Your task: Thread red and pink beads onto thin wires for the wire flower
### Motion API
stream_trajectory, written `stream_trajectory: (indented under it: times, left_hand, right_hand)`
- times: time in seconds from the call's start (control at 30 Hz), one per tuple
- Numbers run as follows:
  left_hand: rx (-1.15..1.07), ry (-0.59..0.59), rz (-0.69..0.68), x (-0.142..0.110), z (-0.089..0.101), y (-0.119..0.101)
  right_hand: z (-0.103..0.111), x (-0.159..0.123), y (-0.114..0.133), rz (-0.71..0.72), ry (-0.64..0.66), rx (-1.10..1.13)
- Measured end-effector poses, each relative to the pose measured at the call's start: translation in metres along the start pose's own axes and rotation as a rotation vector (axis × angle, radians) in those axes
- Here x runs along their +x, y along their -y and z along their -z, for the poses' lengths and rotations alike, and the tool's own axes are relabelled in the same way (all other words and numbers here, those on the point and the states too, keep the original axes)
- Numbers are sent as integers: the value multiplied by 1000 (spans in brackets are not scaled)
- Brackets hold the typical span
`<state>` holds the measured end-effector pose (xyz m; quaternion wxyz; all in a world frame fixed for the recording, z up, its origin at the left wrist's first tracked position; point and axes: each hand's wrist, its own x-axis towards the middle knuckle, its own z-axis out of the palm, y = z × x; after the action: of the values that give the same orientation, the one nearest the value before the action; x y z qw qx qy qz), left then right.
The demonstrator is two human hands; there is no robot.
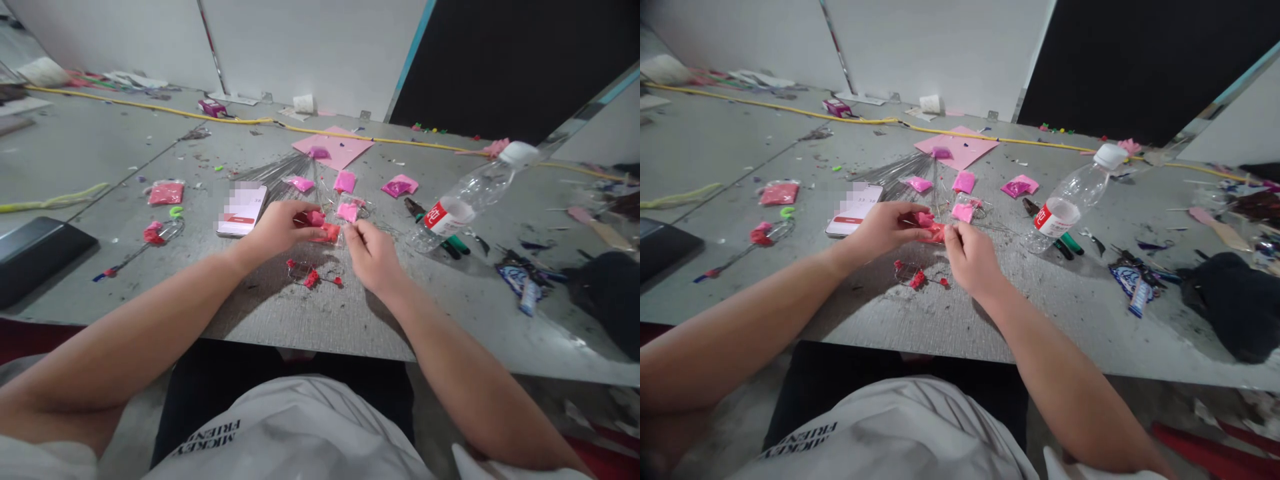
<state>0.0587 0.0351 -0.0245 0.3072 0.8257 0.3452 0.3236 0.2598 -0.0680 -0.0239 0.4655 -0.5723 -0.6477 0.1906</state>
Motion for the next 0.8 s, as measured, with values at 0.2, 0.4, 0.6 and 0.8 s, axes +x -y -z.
stream_trajectory:
  times: [0.2,0.4,0.6,0.8]
  left_hand:
    - [197,129,-216,4,0,5]
    - [221,183,-301,5,2,11]
    - [300,107,-316,1,8,0]
    - [298,522,-386,-2,37,-18]
  right_hand:
    - [-1,1,-2,-101,41,133]
    - [5,-3,7,-95,101,213]
    - [19,-1,9,-61,198,75]
    - [26,1,10,-27,148,29]
